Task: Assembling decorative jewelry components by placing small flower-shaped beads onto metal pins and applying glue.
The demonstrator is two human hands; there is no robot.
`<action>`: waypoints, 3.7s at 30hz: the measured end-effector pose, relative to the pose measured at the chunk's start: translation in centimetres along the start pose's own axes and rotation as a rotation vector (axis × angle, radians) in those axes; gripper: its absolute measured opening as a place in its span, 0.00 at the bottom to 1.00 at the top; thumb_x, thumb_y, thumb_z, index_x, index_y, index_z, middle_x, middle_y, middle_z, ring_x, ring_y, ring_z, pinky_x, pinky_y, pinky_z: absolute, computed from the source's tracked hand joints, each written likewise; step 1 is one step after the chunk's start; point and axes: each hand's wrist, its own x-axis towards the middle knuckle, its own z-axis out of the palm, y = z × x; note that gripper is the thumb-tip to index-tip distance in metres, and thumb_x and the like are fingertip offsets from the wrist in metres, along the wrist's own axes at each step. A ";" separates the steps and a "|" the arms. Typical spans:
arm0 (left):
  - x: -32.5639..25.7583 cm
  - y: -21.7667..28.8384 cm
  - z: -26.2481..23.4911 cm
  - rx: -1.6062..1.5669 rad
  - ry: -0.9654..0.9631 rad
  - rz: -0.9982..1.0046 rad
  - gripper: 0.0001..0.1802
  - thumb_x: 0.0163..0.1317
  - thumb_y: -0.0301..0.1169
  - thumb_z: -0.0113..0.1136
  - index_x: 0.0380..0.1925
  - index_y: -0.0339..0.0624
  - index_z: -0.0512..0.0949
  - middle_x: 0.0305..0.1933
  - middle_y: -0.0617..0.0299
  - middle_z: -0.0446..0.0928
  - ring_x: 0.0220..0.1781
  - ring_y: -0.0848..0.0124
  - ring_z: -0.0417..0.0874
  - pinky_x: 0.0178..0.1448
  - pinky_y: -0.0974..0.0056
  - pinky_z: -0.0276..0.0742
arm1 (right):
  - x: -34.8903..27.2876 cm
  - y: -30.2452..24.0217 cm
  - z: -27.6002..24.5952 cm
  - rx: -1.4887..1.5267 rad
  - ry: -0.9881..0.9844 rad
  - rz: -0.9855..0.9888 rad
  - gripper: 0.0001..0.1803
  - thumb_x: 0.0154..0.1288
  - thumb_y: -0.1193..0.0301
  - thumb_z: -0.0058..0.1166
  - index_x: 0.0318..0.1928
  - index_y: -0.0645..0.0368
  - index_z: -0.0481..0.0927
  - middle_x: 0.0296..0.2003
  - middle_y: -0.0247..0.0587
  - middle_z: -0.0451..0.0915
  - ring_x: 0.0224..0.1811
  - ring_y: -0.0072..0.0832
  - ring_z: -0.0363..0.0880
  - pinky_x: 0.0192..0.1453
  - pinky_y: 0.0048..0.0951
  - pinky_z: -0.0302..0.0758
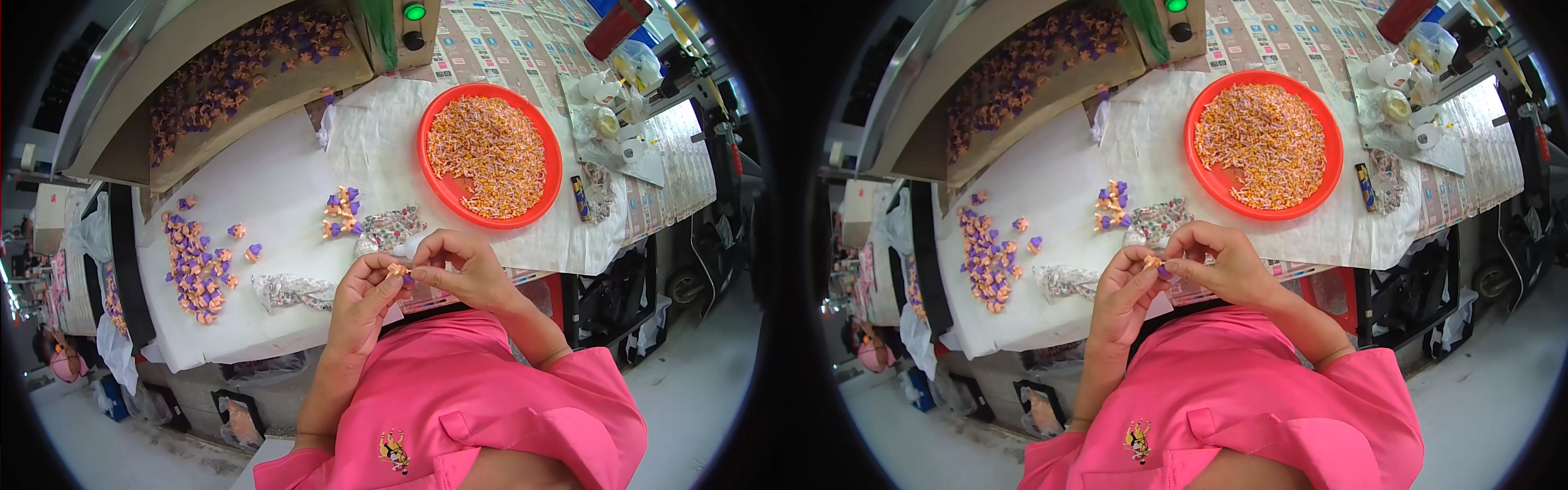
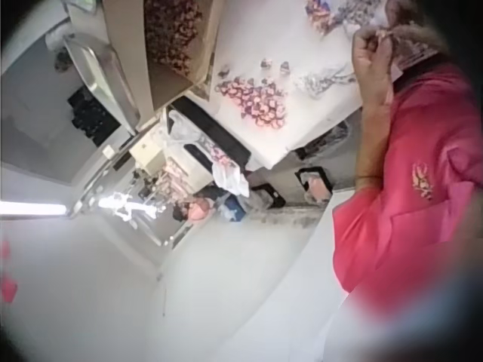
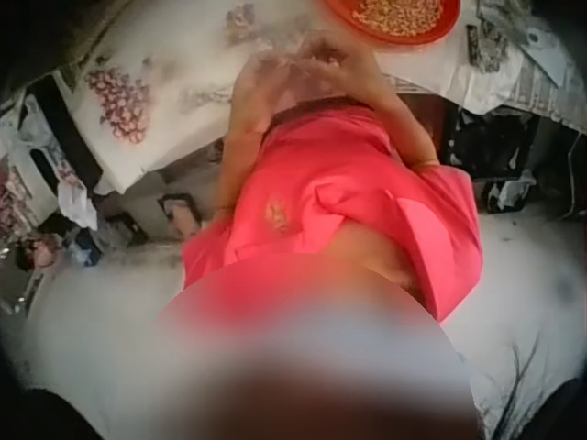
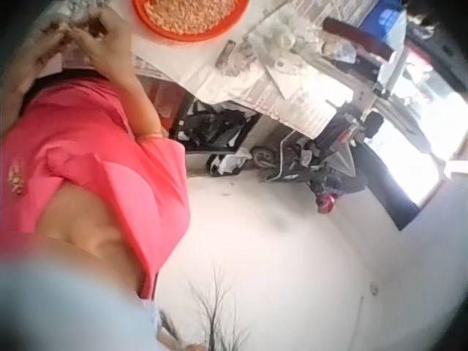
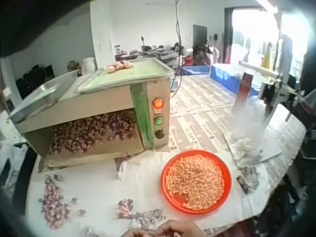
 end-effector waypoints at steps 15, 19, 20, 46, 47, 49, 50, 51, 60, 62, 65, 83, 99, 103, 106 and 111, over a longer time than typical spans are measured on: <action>-0.2 0.1 -0.2 0.157 0.021 0.101 0.11 0.62 0.23 0.61 0.43 0.35 0.73 0.43 0.58 0.78 0.43 0.76 0.80 0.50 0.70 0.78 | 0.2 0.7 0.1 0.232 -0.039 0.196 0.08 0.60 0.80 0.60 0.36 0.62 0.74 0.32 0.30 0.75 0.34 0.13 0.72 0.37 0.17 0.71; -0.3 0.2 0.0 0.253 0.046 0.142 0.11 0.60 0.21 0.62 0.42 0.34 0.73 0.42 0.58 0.78 0.43 0.76 0.80 0.50 0.71 0.78 | 0.4 0.7 0.1 0.382 -0.044 0.260 0.08 0.59 0.81 0.60 0.33 0.59 0.72 0.30 0.29 0.75 0.32 0.14 0.73 0.35 0.16 0.69; -0.3 0.3 0.1 0.253 0.046 0.141 0.11 0.60 0.21 0.62 0.42 0.34 0.73 0.42 0.58 0.78 0.43 0.76 0.80 0.50 0.71 0.78 | 0.4 0.9 0.1 0.382 -0.044 0.260 0.08 0.59 0.81 0.60 0.33 0.59 0.72 0.30 0.29 0.75 0.32 0.14 0.73 0.35 0.16 0.69; 0.0 0.1 0.2 0.168 0.061 0.020 0.08 0.60 0.20 0.60 0.39 0.36 0.73 0.38 0.59 0.79 0.38 0.74 0.82 0.46 0.69 0.81 | 0.3 1.6 0.0 0.607 -0.063 0.353 0.09 0.58 0.81 0.57 0.32 0.56 0.70 0.27 0.32 0.75 0.23 0.16 0.71 0.25 0.18 0.66; 0.0 0.1 0.3 0.169 0.060 0.018 0.08 0.60 0.20 0.60 0.39 0.36 0.73 0.38 0.59 0.79 0.38 0.74 0.82 0.46 0.69 0.81 | 0.3 1.5 0.0 0.608 -0.061 0.353 0.09 0.58 0.81 0.57 0.32 0.56 0.70 0.27 0.32 0.75 0.23 0.16 0.71 0.25 0.18 0.66; 0.0 0.0 0.4 0.093 0.052 -0.021 0.08 0.61 0.21 0.59 0.40 0.36 0.73 0.38 0.59 0.79 0.38 0.73 0.82 0.45 0.68 0.81 | 0.3 1.4 -0.1 0.714 -0.074 0.419 0.09 0.59 0.81 0.57 0.33 0.56 0.70 0.26 0.31 0.74 0.22 0.15 0.70 0.24 0.18 0.65; 0.1 0.0 0.4 0.093 0.050 -0.022 0.08 0.61 0.21 0.59 0.40 0.36 0.73 0.38 0.59 0.79 0.38 0.73 0.82 0.45 0.68 0.81 | 0.3 1.4 -0.1 0.714 -0.072 0.419 0.09 0.59 0.81 0.57 0.33 0.56 0.70 0.26 0.31 0.74 0.22 0.15 0.70 0.24 0.18 0.65; 0.1 -0.1 0.4 0.074 0.048 -0.030 0.08 0.61 0.21 0.59 0.40 0.37 0.73 0.38 0.60 0.79 0.37 0.73 0.82 0.45 0.68 0.81 | 0.2 1.4 -0.2 0.714 -0.063 0.431 0.09 0.59 0.81 0.57 0.34 0.57 0.70 0.26 0.30 0.74 0.22 0.16 0.71 0.24 0.18 0.65; 0.2 -0.3 0.5 -0.016 0.026 -0.103 0.09 0.63 0.23 0.58 0.42 0.39 0.72 0.39 0.61 0.78 0.39 0.74 0.82 0.47 0.69 0.81 | -0.1 2.4 -0.7 0.788 -0.087 0.484 0.08 0.62 0.78 0.56 0.39 0.57 0.70 0.29 0.30 0.76 0.24 0.19 0.74 0.29 0.20 0.72; 0.2 -0.3 0.6 -0.037 0.018 -0.121 0.09 0.64 0.24 0.57 0.43 0.40 0.72 0.40 0.62 0.78 0.39 0.74 0.82 0.47 0.69 0.81 | -0.3 2.6 -0.7 0.830 -0.113 0.482 0.08 0.63 0.77 0.55 0.39 0.56 0.70 0.30 0.30 0.76 0.25 0.19 0.75 0.29 0.20 0.73; 0.2 -0.3 0.5 -0.055 0.002 -0.108 0.11 0.65 0.24 0.56 0.47 0.40 0.71 0.40 0.61 0.78 0.40 0.74 0.83 0.48 0.69 0.80 | -0.6 2.2 -0.4 0.805 -0.080 0.443 0.07 0.64 0.76 0.55 0.40 0.57 0.72 0.31 0.30 0.75 0.29 0.18 0.75 0.33 0.19 0.73; 0.0 -0.4 0.4 -0.189 -0.020 -0.123 0.11 0.64 0.23 0.57 0.46 0.40 0.72 0.40 0.59 0.79 0.39 0.71 0.84 0.46 0.68 0.83 | -1.4 1.4 0.6 0.160 0.048 -0.075 0.07 0.61 0.81 0.55 0.40 0.65 0.81 0.41 0.40 0.76 0.42 0.24 0.75 0.48 0.25 0.71; -1.1 1.4 -1.5 0.544 0.118 0.576 0.14 0.54 0.14 0.59 0.39 0.38 0.71 0.50 0.57 0.69 0.42 0.78 0.72 0.49 0.73 0.71 | -1.6 2.1 1.6 -0.028 0.112 -0.114 0.06 0.62 0.82 0.54 0.39 0.66 0.80 0.40 0.38 0.75 0.40 0.20 0.73 0.43 0.20 0.70; -1.5 1.9 -2.1 0.602 0.166 0.632 0.15 0.52 0.12 0.57 0.38 0.37 0.71 0.49 0.57 0.70 0.41 0.79 0.72 0.49 0.73 0.71 | -1.4 2.0 2.4 -0.045 0.107 -0.103 0.06 0.62 0.82 0.54 0.39 0.66 0.80 0.40 0.38 0.75 0.40 0.20 0.73 0.43 0.20 0.70; -1.7 2.2 -2.6 0.626 0.197 0.662 0.15 0.51 0.11 0.57 0.38 0.37 0.71 0.48 0.56 0.71 0.40 0.79 0.72 0.47 0.73 0.72 | -1.4 2.2 2.6 -0.048 0.108 -0.111 0.06 0.62 0.81 0.54 0.39 0.66 0.80 0.40 0.38 0.75 0.40 0.20 0.73 0.43 0.20 0.70; -1.9 2.6 -3.5 0.609 0.235 0.679 0.14 0.52 0.11 0.56 0.37 0.37 0.71 0.48 0.56 0.73 0.39 0.80 0.72 0.46 0.75 0.71 | -1.5 2.2 2.5 -0.016 0.113 -0.081 0.06 0.62 0.81 0.54 0.39 0.66 0.80 0.40 0.39 0.76 0.41 0.21 0.73 0.45 0.21 0.70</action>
